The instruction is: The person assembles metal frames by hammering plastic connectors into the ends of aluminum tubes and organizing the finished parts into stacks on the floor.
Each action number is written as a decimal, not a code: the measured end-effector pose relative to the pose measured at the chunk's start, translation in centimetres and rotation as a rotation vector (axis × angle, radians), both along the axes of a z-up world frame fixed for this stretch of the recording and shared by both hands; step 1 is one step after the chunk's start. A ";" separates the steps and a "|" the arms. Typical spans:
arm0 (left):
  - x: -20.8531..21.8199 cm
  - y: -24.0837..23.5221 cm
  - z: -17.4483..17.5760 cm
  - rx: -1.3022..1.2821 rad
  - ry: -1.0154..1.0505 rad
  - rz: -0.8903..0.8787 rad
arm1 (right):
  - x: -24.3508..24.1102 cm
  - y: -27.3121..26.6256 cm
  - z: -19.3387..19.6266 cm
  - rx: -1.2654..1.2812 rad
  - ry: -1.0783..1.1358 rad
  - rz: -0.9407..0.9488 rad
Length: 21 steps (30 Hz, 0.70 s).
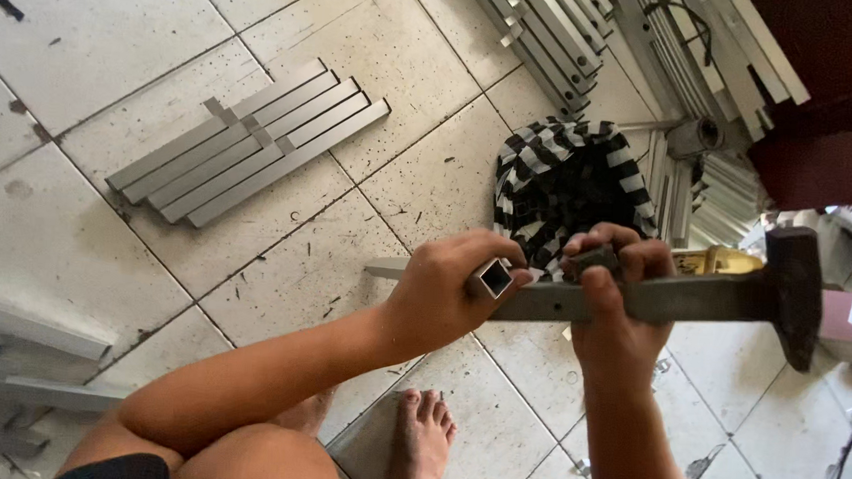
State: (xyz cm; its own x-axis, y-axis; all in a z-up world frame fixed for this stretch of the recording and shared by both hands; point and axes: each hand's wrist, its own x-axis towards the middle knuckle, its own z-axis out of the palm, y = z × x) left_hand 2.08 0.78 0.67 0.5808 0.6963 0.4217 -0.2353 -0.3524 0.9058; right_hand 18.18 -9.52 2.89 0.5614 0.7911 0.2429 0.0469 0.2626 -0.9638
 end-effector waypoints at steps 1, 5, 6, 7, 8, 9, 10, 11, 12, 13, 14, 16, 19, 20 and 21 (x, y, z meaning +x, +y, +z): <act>0.0 0.1 0.0 -0.005 -0.005 -0.013 | -0.5 -0.3 0.7 -0.008 0.004 0.001; 0.3 -0.1 -0.7 0.066 0.058 0.039 | -0.7 -0.3 0.5 -0.004 -0.115 0.079; 0.3 -0.2 -0.8 0.086 0.066 0.024 | -0.9 -0.2 0.4 -0.019 -0.155 0.108; 0.3 -0.3 -0.9 0.106 0.075 0.006 | -1.2 -0.1 0.4 -0.034 -0.193 0.136; 0.4 -0.4 -1.3 0.105 0.075 0.006 | -1.5 0.0 0.1 -0.036 -0.193 0.136; 0.6 -0.5 -1.8 0.126 0.082 -0.004 | -1.8 0.2 -0.2 -0.029 -0.242 0.150; 0.8 -0.5 -2.3 0.147 0.089 -0.014 | -2.1 0.4 -0.5 -0.022 -0.291 0.164; 0.7 -0.4 -2.3 0.144 0.086 -0.009 | -2.0 0.3 -0.9 -0.025 -0.295 0.169; 0.6 -0.4 -2.3 0.135 0.089 -0.024 | -1.9 0.2 -1.2 -0.029 -0.281 0.171; 0.5 -0.3 -2.3 0.125 0.094 -0.039 | -1.8 0.1 -1.6 -0.034 -0.266 0.174; 0.5 -0.4 -2.4 0.121 0.092 -0.033 | -1.5 -0.2 -1.7 -0.037 -0.268 0.180; 0.5 -0.2 -2.5 0.149 0.123 -0.064 | -0.9 -0.8 -2.0 -0.071 -0.249 0.166; 0.1 -0.6 -1.4 0.098 0.110 -0.081 | -2.3 -1.3 1.7 -0.314 -0.345 0.108; 0.1 -0.8 -1.5 0.093 0.108 -0.075 | -2.3 -1.3 2.3 -0.317 -0.348 0.115; 0.1 -0.9 -1.5 0.096 0.121 -0.072 | -2.4 -1.2 2.9 -0.315 -0.421 0.147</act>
State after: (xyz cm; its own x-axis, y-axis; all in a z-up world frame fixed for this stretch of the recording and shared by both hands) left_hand 2.15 -0.16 -0.88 0.6780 0.6111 0.4085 -0.1546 -0.4248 0.8920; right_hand 15.82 -10.76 5.81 0.3447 0.9248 0.1612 0.4303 -0.0030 -0.9027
